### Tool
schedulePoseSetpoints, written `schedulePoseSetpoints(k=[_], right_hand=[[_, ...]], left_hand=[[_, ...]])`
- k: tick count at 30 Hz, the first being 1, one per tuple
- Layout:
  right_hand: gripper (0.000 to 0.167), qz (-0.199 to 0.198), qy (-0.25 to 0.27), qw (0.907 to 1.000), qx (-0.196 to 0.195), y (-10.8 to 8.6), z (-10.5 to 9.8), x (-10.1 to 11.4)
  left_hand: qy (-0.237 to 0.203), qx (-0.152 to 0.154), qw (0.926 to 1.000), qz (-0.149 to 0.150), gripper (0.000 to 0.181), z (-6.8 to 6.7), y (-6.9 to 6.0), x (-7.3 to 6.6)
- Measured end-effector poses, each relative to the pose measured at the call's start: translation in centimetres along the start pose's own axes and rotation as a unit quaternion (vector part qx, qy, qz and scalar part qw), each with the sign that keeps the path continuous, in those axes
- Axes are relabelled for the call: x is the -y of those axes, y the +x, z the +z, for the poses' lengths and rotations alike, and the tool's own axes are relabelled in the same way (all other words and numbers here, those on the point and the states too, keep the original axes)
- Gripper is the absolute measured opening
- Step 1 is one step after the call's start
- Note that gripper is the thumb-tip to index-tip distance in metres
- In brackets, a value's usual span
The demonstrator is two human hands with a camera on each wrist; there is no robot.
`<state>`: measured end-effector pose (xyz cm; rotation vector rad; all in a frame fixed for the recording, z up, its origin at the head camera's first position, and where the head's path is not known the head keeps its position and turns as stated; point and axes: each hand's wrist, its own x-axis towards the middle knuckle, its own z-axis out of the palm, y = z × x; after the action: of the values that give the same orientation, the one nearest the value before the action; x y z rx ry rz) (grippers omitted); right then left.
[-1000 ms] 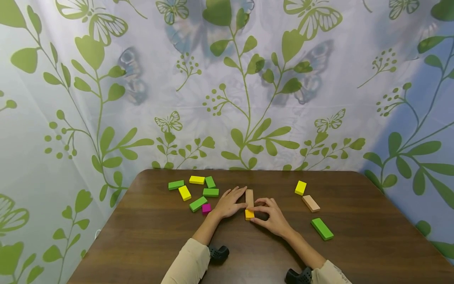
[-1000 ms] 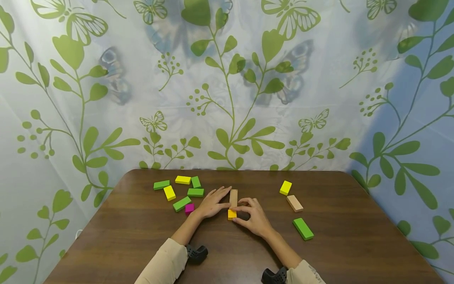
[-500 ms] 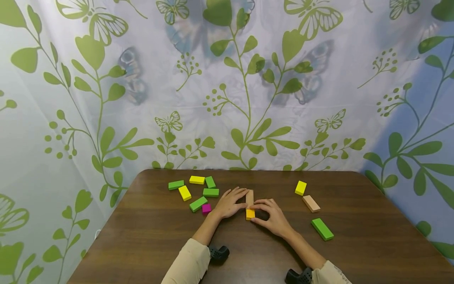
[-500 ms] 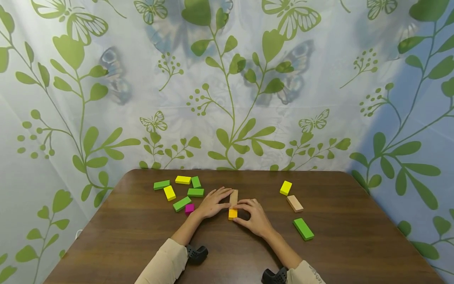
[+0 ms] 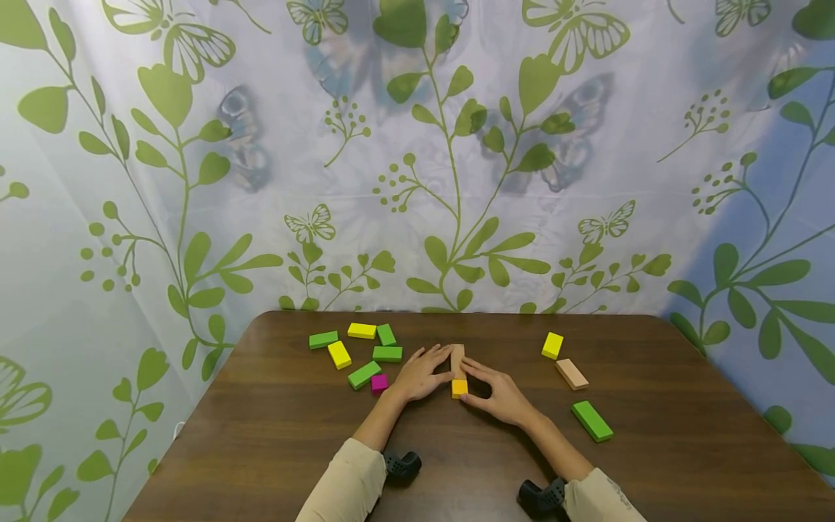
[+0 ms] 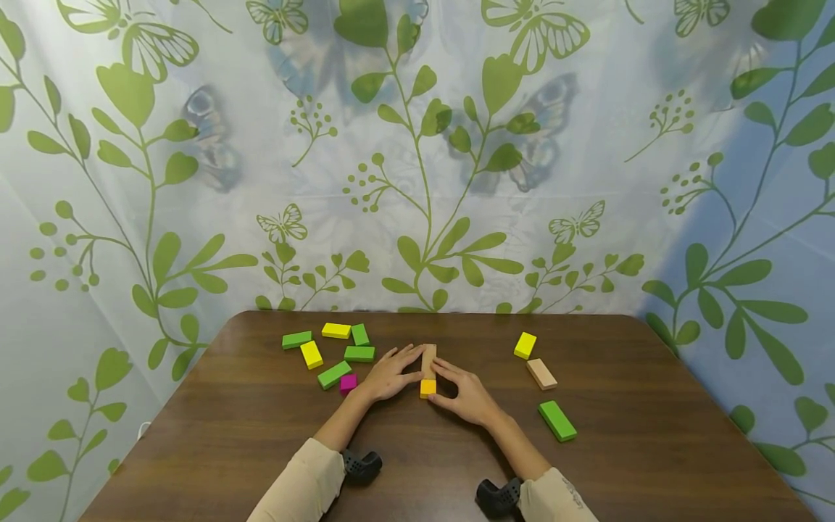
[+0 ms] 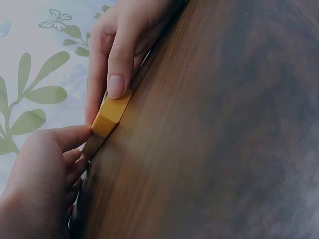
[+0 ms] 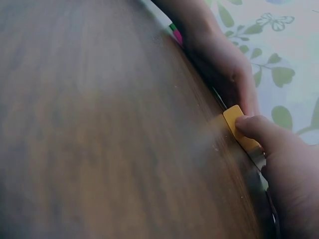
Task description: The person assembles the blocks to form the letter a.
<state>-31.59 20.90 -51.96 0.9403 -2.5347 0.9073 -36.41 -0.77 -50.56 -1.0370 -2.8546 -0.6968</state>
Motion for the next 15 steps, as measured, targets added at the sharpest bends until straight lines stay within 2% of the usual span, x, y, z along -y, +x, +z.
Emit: schedulePoseSetpoints(k=[5, 11, 15], right_hand=[[0.065, 0.006, 0.006, 0.9999, 0.007, 0.3, 0.0, -0.2], [0.076, 0.037, 0.015, 0.9986, 0.035, 0.8, -0.1, -0.5], [0.077, 0.045, 0.018, 0.9977, 0.048, 1.1, -0.3, -0.8]], left_hand=[[0.0, -0.003, 1.0, -0.004, 0.061, 0.0, -0.1, 0.1], [0.0, -0.003, 1.0, -0.005, 0.061, 0.0, -0.2, 0.0], [-0.002, 0.0, 1.0, -0.003, 0.061, 0.0, -0.2, -0.1]])
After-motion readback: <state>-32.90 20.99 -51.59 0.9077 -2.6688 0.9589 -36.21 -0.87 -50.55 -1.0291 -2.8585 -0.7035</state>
